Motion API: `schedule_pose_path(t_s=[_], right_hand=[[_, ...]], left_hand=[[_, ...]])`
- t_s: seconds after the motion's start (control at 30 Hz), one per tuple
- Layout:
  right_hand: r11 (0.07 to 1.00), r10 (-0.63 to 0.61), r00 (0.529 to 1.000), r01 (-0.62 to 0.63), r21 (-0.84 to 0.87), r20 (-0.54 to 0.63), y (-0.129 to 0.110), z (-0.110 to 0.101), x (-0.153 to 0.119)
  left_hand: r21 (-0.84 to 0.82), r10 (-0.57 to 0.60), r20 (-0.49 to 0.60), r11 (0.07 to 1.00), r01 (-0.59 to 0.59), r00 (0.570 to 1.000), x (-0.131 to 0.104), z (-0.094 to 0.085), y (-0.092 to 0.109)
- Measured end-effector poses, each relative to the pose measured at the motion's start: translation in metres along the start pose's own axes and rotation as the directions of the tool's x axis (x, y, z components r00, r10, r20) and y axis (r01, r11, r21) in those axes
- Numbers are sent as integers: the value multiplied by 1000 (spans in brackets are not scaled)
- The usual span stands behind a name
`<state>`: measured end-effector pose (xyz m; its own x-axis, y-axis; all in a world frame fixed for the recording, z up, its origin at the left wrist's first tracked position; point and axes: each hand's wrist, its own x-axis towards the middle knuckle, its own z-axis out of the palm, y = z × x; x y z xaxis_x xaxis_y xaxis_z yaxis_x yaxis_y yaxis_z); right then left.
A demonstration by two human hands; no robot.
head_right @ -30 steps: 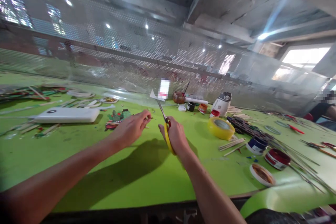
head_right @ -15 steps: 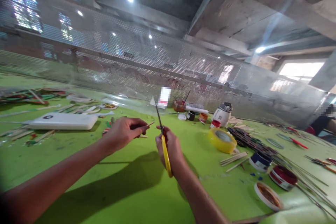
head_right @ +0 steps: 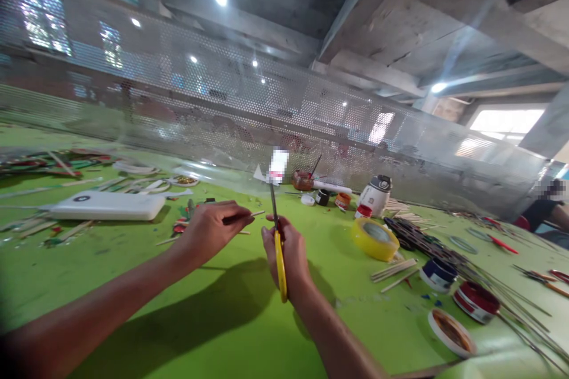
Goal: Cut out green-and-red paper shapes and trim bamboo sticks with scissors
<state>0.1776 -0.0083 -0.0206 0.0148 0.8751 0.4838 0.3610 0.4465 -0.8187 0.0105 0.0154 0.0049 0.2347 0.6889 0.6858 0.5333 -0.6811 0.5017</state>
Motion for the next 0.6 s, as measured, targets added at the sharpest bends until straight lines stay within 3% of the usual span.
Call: schedule_pose_path(t_s=[0.2,0.33,0.6], right_hand=[[990,-57,984,78,120,-171,-11,-9,-2],[989,-102,965,124,79,-241,-11,-13,-1],[989,-142,982,138,-47,-121,-4,-7,3]], left_hand=[[20,-109,93,994,107,990,-2,1,6],[15,-87,136,996,86,987,-3,1,7],[-97,-13,186,995,32,983,-5,3,9]])
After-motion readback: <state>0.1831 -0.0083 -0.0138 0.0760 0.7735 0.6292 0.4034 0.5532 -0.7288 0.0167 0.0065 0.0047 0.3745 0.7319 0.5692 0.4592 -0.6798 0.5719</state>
